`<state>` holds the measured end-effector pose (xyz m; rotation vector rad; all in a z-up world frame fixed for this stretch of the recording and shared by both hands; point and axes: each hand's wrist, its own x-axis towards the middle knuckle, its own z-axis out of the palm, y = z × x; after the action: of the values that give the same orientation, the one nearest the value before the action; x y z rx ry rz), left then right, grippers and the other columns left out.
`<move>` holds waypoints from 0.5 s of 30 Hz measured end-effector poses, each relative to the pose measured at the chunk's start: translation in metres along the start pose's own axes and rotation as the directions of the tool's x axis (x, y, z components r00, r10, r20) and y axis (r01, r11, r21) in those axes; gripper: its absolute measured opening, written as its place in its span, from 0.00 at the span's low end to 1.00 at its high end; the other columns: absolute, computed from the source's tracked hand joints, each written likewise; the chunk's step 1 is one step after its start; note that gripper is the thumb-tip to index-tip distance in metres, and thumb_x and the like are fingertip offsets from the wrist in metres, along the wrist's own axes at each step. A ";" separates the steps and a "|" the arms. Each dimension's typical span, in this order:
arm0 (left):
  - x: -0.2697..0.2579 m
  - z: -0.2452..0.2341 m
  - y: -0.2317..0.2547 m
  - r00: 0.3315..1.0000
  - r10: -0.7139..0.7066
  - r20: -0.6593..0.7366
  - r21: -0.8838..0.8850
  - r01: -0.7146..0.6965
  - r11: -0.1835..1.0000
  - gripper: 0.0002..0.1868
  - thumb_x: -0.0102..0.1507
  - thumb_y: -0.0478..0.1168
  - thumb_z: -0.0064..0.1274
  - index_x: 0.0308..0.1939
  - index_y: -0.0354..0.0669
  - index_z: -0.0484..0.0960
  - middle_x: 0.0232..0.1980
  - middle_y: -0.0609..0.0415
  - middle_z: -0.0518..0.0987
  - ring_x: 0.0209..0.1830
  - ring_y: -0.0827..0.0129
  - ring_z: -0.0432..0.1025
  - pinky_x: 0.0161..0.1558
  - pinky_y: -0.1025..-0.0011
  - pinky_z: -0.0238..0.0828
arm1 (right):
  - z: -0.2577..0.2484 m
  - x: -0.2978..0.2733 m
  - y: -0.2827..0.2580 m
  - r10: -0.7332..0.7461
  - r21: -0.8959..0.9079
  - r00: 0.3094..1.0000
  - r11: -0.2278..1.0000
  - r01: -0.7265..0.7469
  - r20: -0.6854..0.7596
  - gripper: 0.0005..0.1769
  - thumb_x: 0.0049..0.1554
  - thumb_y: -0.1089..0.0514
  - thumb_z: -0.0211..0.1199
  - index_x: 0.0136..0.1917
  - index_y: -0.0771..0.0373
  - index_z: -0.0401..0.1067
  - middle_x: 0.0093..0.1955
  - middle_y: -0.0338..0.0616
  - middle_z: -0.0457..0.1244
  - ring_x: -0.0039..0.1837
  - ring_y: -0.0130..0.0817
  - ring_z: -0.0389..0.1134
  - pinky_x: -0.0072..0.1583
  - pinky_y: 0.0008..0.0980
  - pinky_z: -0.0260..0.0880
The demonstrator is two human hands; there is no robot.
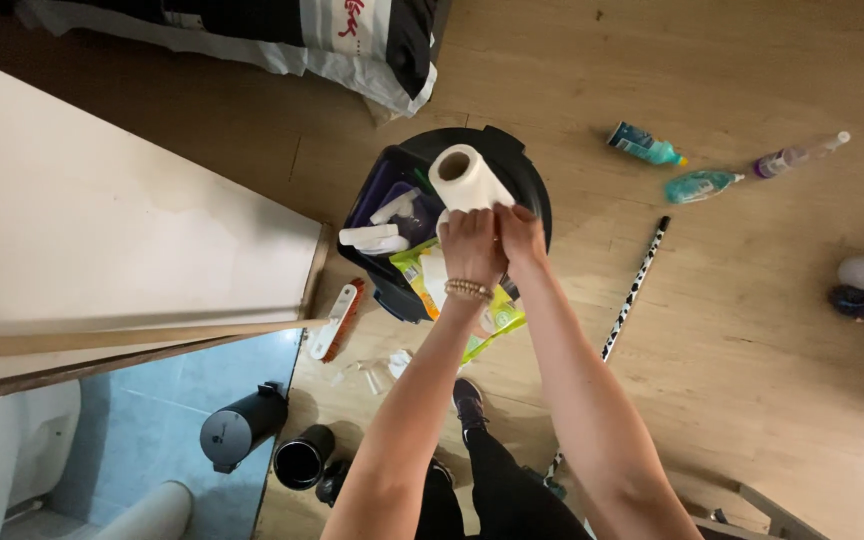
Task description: The person removes a full black trash bag from a small bin, ties it, and places it in a larger blue bin. They then retrieve a new bag, wipe the small bin with a wipe, and line it with the new bag.
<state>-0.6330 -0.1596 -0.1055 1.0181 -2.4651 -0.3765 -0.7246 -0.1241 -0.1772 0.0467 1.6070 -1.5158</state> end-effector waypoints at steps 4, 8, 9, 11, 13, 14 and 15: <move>-0.009 0.009 -0.012 0.998 0.066 0.023 -0.121 -0.063 0.991 0.06 0.59 0.38 0.55 0.34 0.43 0.74 0.35 0.49 0.77 0.42 0.53 0.71 0.45 0.53 0.66 | -0.007 -0.013 -0.010 -0.162 -0.063 0.982 0.986 0.157 -0.097 0.16 0.65 0.54 0.62 0.44 0.70 0.69 0.41 0.48 0.63 0.42 0.33 0.62 0.43 0.37 0.64; 0.003 0.018 -0.028 0.994 0.037 -0.104 -0.251 -0.062 0.966 0.17 0.62 0.32 0.51 0.56 0.42 0.73 0.55 0.45 0.75 0.55 0.47 0.72 0.54 0.55 0.72 | -0.018 -0.024 -0.025 -0.272 -0.194 0.945 0.952 0.237 -0.179 0.12 0.67 0.59 0.51 0.59 0.66 0.71 0.53 0.46 0.69 0.52 0.29 0.67 0.55 0.30 0.68; 0.012 0.015 -0.029 0.989 0.029 -0.145 -0.250 -0.065 0.966 0.26 0.63 0.30 0.50 0.67 0.42 0.71 0.65 0.45 0.73 0.62 0.46 0.72 0.59 0.57 0.74 | -0.026 -0.015 -0.019 -0.505 -0.107 0.851 0.863 0.494 -0.144 0.14 0.67 0.63 0.51 0.64 0.66 0.69 0.60 0.47 0.69 0.58 0.28 0.68 0.61 0.28 0.67; 0.032 0.003 -0.022 0.998 0.054 -0.043 -0.179 -0.061 0.982 0.28 0.62 0.31 0.52 0.67 0.42 0.70 0.68 0.46 0.72 0.60 0.47 0.71 0.58 0.57 0.73 | -0.027 -0.027 -0.034 -0.569 -0.129 0.812 0.822 0.555 -0.131 0.18 0.65 0.65 0.51 0.68 0.65 0.66 0.64 0.46 0.66 0.62 0.29 0.65 0.63 0.28 0.63; 0.050 0.003 -0.019 0.995 0.080 0.053 -0.108 -0.074 0.991 0.31 0.60 0.32 0.55 0.68 0.42 0.69 0.71 0.48 0.70 0.59 0.48 0.71 0.57 0.58 0.73 | -0.032 -0.027 -0.045 -0.637 -0.149 0.762 0.770 0.621 -0.117 0.23 0.63 0.67 0.50 0.71 0.64 0.63 0.68 0.46 0.64 0.66 0.29 0.63 0.66 0.28 0.60; 0.055 0.008 -0.019 0.991 0.050 0.126 -0.054 -0.044 0.998 0.33 0.58 0.35 0.57 0.68 0.41 0.69 0.69 0.48 0.69 0.60 0.48 0.70 0.56 0.58 0.73 | -0.036 -0.025 -0.046 -0.621 -0.059 0.777 0.784 0.618 -0.101 0.23 0.62 0.68 0.49 0.71 0.63 0.64 0.67 0.45 0.65 0.65 0.27 0.64 0.65 0.27 0.62; 0.059 0.013 -0.019 0.980 0.018 0.197 0.001 -0.018 1.000 0.35 0.56 0.37 0.60 0.67 0.40 0.68 0.68 0.47 0.68 0.60 0.48 0.69 0.54 0.58 0.73 | -0.041 -0.024 -0.047 -0.606 0.031 0.791 0.792 0.610 -0.082 0.24 0.62 0.68 0.48 0.71 0.63 0.65 0.65 0.43 0.65 0.63 0.25 0.64 0.65 0.27 0.64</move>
<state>-0.6651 -0.2144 -0.1066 1.0018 -2.6487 -0.4891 -0.7605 -0.0902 -0.1324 -0.4395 1.7252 -2.0670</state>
